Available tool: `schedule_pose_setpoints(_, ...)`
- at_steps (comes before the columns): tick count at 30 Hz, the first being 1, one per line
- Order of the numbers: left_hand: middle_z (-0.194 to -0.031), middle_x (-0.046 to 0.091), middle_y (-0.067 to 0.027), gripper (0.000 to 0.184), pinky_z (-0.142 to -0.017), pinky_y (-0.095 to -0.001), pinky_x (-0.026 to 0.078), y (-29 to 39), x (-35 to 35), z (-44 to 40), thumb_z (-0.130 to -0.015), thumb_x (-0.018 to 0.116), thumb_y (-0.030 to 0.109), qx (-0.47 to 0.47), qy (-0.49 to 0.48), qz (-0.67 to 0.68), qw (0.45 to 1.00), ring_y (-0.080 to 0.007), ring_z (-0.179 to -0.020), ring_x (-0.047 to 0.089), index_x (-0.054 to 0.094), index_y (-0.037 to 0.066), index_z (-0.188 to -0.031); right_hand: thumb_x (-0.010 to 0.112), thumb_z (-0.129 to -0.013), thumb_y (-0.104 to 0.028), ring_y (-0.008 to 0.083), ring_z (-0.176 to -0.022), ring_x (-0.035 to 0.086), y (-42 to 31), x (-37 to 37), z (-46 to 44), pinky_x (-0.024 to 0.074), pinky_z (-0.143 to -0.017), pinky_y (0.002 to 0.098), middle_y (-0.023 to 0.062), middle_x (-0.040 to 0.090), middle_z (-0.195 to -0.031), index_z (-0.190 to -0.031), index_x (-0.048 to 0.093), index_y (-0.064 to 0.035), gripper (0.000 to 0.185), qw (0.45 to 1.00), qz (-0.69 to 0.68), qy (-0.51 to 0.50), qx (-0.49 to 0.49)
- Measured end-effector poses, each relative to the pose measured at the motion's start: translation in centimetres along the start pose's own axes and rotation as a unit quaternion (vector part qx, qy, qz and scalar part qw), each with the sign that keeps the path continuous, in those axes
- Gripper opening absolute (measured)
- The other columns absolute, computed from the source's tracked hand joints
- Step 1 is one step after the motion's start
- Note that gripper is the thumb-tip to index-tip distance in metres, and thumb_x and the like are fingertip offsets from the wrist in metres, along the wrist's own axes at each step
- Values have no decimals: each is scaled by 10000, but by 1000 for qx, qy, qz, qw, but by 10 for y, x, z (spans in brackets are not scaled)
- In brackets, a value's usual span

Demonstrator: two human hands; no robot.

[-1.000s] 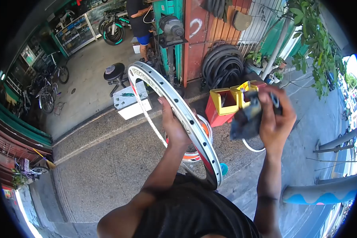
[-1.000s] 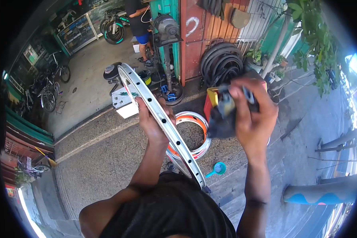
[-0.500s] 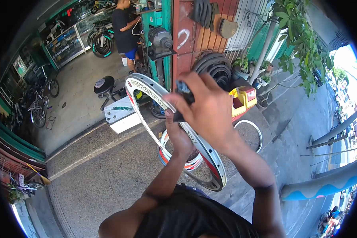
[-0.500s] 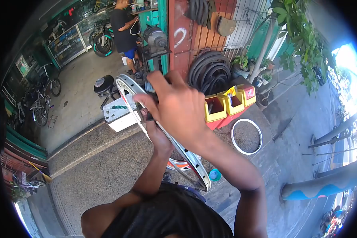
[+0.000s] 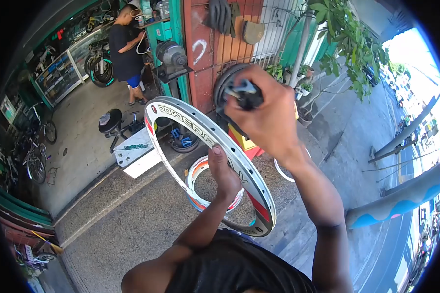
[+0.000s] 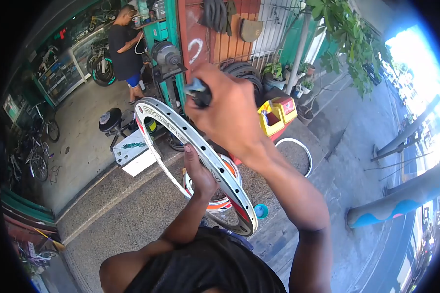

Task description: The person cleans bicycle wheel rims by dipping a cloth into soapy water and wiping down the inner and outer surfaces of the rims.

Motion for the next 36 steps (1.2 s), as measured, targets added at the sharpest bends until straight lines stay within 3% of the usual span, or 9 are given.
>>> schedule_pose_setpoints(6,-1461,521,-138,682,-1124,-406,446,2,16,0,-1093,410,555,53,-39,-43,997,-247,-1345,555,366,21,-1514,757,-762,-39,338,-689,701,8,29,24,552,-656,387,163,670,-773,-969,638,-19,239,997,52,-53,-29)
schedule_pose_setpoints(9,-1414,538,-127,618,-1082,-399,471,-8,10,-1,-1107,402,512,-8,-41,20,999,-239,-1306,569,387,32,-1496,818,-800,-149,469,-769,691,6,23,36,561,-663,535,240,658,-878,-1125,589,-45,412,976,156,-152,-6)
schedule_pose_setpoints(14,-1382,533,-125,620,-1035,-418,508,-38,-11,12,-1097,411,537,-110,-40,47,992,-228,-1297,560,405,45,-1475,814,-770,-115,420,-838,688,-14,-5,58,554,-691,486,200,646,-1052,-1221,619,-106,492,961,208,-182,26)
schedule_pose_setpoints(16,-1339,555,-141,631,-981,-416,547,-27,-4,-1,-1087,415,556,3,-70,-77,995,-235,-1230,605,415,49,-1463,821,-732,-92,416,-862,703,-13,-16,71,562,-717,490,179,656,-1057,-1239,629,-115,543,966,172,-194,7)
schedule_pose_setpoints(18,-1317,577,-162,657,-970,-403,551,-22,4,-8,-1078,441,558,-106,-42,69,991,-248,-1171,640,420,19,-1453,794,-683,-35,405,-872,711,-5,-29,82,574,-747,457,173,683,-1040,-1197,654,-91,536,965,161,-205,26)
schedule_pose_setpoints(20,-1164,618,-91,516,-911,-382,547,-2,25,-4,-1107,395,520,-20,-68,9,997,-195,-1072,650,531,50,-1273,740,-656,13,335,-821,719,2,-40,83,571,-745,382,170,697,-975,-1129,675,-60,483,983,42,-177,-13)
schedule_pose_setpoints(26,-1327,577,-162,617,-1033,-417,531,-20,38,7,-1109,387,521,41,-124,39,991,-257,-1198,640,442,-15,-1409,749,-728,-7,94,-869,595,26,-45,41,493,-774,282,18,655,-913,-1034,653,-5,320,956,-203,-161,142)
schedule_pose_setpoints(30,-1390,556,-160,617,-1083,-427,498,-18,49,9,-1112,387,502,45,-117,33,992,-262,-1280,594,427,-19,-1440,709,-755,24,83,-760,611,5,-42,27,507,-702,279,48,652,-834,-1146,647,-35,400,974,-47,-196,100)
schedule_pose_setpoints(36,-1348,546,-146,644,-1027,-408,495,-33,34,7,-1067,471,537,67,-82,-70,992,-227,-1217,595,444,-13,-1401,813,-712,-84,355,-799,708,-15,-50,56,552,-693,439,146,709,-899,-1045,686,-74,357,976,173,-127,-38)
Point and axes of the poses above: each hand's wrist, its own z-axis away from the middle knuckle, its own x-axis out of the palm, y = z × x, the point moved 3 cm from there along -z, towards the middle knuckle
